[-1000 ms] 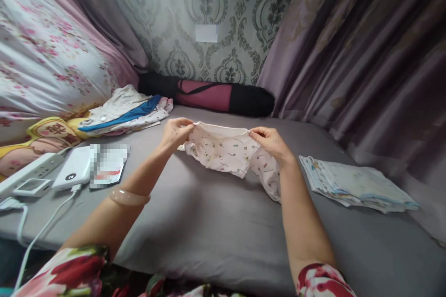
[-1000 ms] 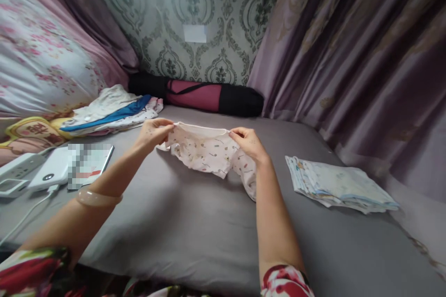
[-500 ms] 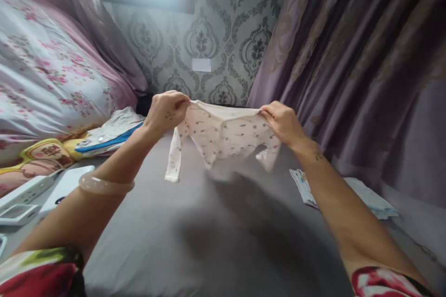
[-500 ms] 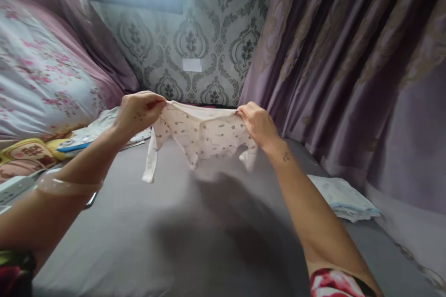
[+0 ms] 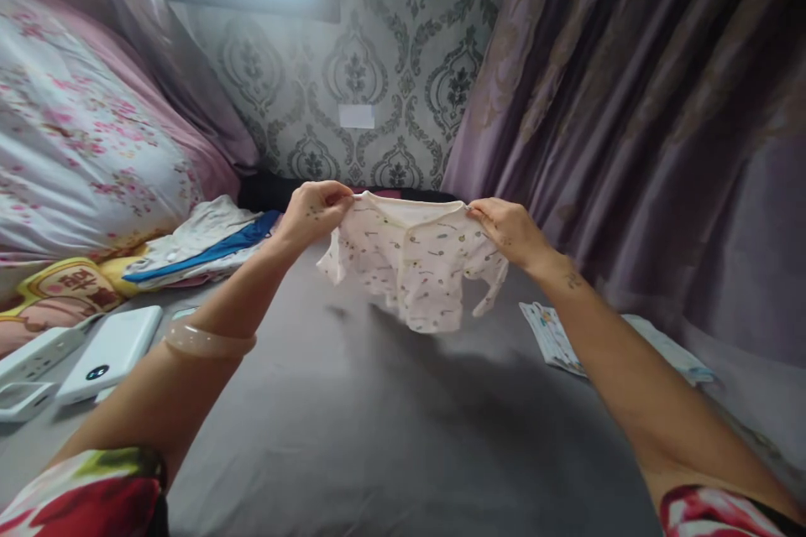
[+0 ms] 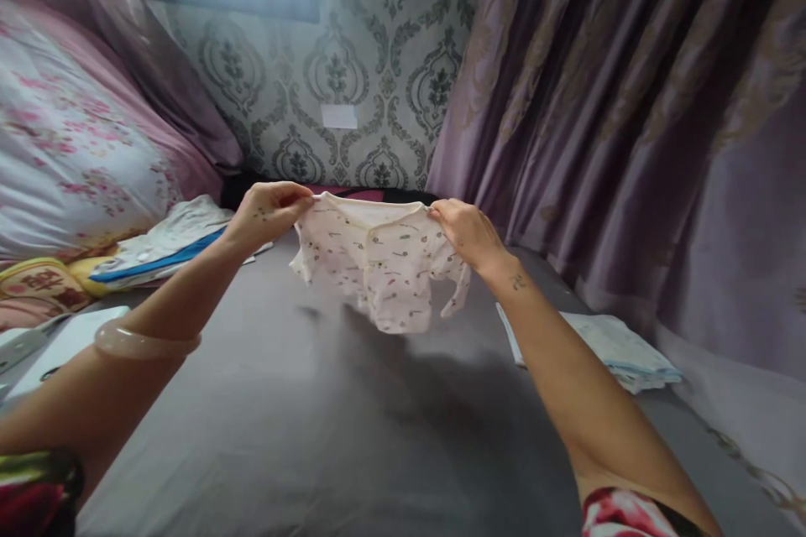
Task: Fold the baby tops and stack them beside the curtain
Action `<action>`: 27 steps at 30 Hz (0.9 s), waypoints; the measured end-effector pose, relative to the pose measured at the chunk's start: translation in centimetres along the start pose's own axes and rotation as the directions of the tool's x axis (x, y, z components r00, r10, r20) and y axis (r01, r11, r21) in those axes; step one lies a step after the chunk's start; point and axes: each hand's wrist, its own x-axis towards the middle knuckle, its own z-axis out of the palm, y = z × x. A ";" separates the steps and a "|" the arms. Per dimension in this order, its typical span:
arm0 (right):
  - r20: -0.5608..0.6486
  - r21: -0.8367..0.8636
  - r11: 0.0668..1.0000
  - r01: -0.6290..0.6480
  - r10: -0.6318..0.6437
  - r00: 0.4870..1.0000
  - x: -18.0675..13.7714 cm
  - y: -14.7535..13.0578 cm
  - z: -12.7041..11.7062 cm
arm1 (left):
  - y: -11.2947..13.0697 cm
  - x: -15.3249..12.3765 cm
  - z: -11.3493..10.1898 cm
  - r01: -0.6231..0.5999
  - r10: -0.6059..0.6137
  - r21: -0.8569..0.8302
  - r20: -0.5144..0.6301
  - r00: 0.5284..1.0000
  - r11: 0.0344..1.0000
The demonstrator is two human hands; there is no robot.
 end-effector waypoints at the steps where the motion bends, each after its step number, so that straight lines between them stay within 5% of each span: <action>1: -0.017 -0.007 0.999 -0.043 0.043 0.999 -0.1 0.0 0.1 | 0.0 0.1 0.2 0.007 -0.007 -0.018 0.006 1.000 1.000; 6: -0.107 -0.063 0.973 -0.222 0.215 0.971 -0.4 -0.8 0.3 | 0.2 0.2 1.3 0.137 -0.133 -0.238 0.036 0.991 0.961; 11: -0.214 0.098 0.959 -0.268 0.283 0.935 0.2 -0.9 1.6 | 1.0 -0.1 2.5 0.274 -0.253 -0.441 0.106 0.962 0.855; 17: -0.263 0.191 0.897 -0.399 0.438 0.860 1.3 -0.7 2.8 | 2.3 0.0 3.3 0.455 -0.391 -0.471 0.232 0.891 0.756; 27: -0.145 0.312 0.923 -0.227 0.282 0.948 0.4 0.3 0.9 | 3.2 0.1 0.7 0.280 -0.193 -0.400 0.243 0.951 0.873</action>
